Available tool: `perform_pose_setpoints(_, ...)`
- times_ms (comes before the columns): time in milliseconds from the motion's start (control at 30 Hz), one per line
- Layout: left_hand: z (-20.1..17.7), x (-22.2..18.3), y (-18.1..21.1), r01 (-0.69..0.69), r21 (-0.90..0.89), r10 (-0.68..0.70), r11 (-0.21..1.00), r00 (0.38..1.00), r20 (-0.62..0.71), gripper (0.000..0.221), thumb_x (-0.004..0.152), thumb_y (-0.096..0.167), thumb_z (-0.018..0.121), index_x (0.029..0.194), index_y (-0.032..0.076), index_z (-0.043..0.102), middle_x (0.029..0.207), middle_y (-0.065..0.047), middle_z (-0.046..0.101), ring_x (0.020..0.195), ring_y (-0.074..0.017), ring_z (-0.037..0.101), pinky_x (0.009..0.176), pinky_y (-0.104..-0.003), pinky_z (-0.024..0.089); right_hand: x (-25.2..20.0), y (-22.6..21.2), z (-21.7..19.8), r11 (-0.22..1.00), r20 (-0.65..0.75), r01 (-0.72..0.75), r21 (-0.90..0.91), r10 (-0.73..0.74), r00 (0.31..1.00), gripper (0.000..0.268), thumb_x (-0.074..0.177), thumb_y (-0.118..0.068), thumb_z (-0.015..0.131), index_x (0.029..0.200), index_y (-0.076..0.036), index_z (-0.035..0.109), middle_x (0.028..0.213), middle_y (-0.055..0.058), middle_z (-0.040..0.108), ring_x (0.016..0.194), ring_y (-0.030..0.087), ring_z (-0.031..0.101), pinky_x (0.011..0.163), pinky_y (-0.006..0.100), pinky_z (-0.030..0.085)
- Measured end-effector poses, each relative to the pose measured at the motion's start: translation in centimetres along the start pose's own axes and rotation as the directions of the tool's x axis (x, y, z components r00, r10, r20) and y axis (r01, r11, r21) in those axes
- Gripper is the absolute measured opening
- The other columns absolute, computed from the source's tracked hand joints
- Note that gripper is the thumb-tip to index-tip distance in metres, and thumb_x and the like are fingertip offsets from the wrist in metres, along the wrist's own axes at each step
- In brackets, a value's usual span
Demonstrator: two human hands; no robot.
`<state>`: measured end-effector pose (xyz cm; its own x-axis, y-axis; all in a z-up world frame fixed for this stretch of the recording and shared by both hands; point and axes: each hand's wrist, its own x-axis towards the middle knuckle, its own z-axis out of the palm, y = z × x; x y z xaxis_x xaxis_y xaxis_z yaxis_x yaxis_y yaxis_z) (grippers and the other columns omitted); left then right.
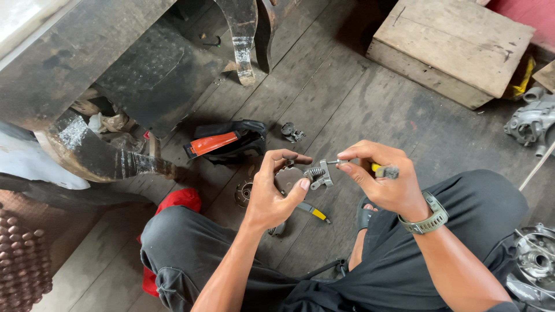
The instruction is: The person scrapes a metal engine component using a blade and then inserts a small screw and spring assembly into the part using a tool.
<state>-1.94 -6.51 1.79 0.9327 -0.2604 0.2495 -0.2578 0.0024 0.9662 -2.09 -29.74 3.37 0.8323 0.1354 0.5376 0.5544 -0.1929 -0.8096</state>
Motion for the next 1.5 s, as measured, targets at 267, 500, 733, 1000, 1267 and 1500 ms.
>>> perform_pose_setpoints(267, 0.1, -0.2, -1.0, 0.008, -0.001, -0.008, 1.000, 1.000, 0.019, 0.044, 0.088, 0.031, 0.072, 0.121, 0.009, 0.052, 0.107, -0.011, 0.077, 0.103, -0.0244, 0.072, 0.089, -0.040, 0.054, 0.2, 0.1, 0.2, 0.999, 0.008, -0.033, -0.005, 0.033, 0.999, 0.003, 0.095, 0.001, 0.071, 0.093, 0.001, 0.073, 0.073, 0.011, 0.069, 0.044, 0.012, 0.043, 0.042, 0.025, 0.037)
perform_pose_setpoints(500, 0.2, -0.3, -1.4, 0.006, 0.028, -0.007, 1.000, 1.000, 0.025, 0.045, 0.088, 0.029, 0.073, 0.123, 0.008, 0.053, 0.106, -0.011, 0.077, 0.101, -0.0219, 0.072, 0.090, -0.038, 0.053, 0.2, 0.4, 0.4, 0.990, 0.022, -0.117, -0.085, 0.119, 0.993, 0.036, 0.103, -0.012, 0.066, 0.068, -0.006, 0.066, 0.056, 0.006, 0.060, 0.042, 0.013, 0.041, 0.045, 0.026, 0.038)
perform_pose_setpoints(733, -0.3, -0.7, -1.0, 0.066, 0.030, -0.066, 0.997, 0.998, -0.009, 0.044, 0.089, 0.028, 0.071, 0.124, 0.008, 0.054, 0.107, -0.011, 0.076, 0.100, -0.0199, 0.070, 0.087, -0.038, 0.056, -0.1, 1.6, 1.3, 0.950, 0.029, -0.312, -0.015, 0.313, 0.949, 0.044, 0.108, -0.019, 0.062, 0.065, -0.011, 0.062, 0.058, 0.002, 0.060, 0.054, 0.010, 0.044, 0.054, 0.025, 0.040)
perform_pose_setpoints(1000, -2.6, -2.3, -2.4, 0.011, 0.056, 0.001, 0.998, 0.978, -0.208, 0.039, 0.092, 0.023, 0.069, 0.127, 0.008, 0.061, 0.111, -0.010, 0.075, 0.106, -0.0161, 0.067, 0.096, -0.036, 0.052, 0.8, 10.8, 3.6, 0.821, -0.129, -0.518, 0.240, 0.556, 0.821, 0.021, 0.105, -0.014, 0.051, 0.108, 0.001, 0.065, 0.079, 0.003, 0.057, 0.056, 0.007, 0.053, 0.055, 0.023, 0.045)
perform_pose_setpoints(1267, -4.5, -2.9, -0.6, -0.006, 0.040, 0.017, 0.999, 0.958, -0.288, 0.038, 0.094, 0.028, 0.068, 0.124, 0.006, 0.062, 0.110, -0.009, 0.075, 0.102, -0.0139, 0.067, 0.095, -0.034, 0.053, -14.1, 39.0, 9.6, 0.418, 0.067, -0.415, -0.808, 0.765, 0.641, 0.029, 0.089, -0.016, 0.064, 0.106, 0.004, 0.074, 0.107, 0.027, 0.068, 0.110, 0.048, 0.065, 0.103, 0.058, 0.044)
perform_pose_setpoints(1500, -5.1, -2.6, -0.3, 0.008, 0.084, 0.019, 0.996, 0.950, -0.312, 0.036, 0.091, 0.024, 0.069, 0.121, 0.005, 0.065, 0.107, -0.010, 0.076, 0.102, -0.0163, 0.068, 0.095, -0.035, 0.053, -21.9, 41.4, 13.2, 0.124, -0.089, -0.501, -0.857, 0.920, 0.381, 0.033, 0.088, -0.025, 0.066, 0.115, -0.007, 0.075, 0.112, 0.020, 0.074, 0.113, 0.043, 0.069, 0.090, 0.057, 0.049)
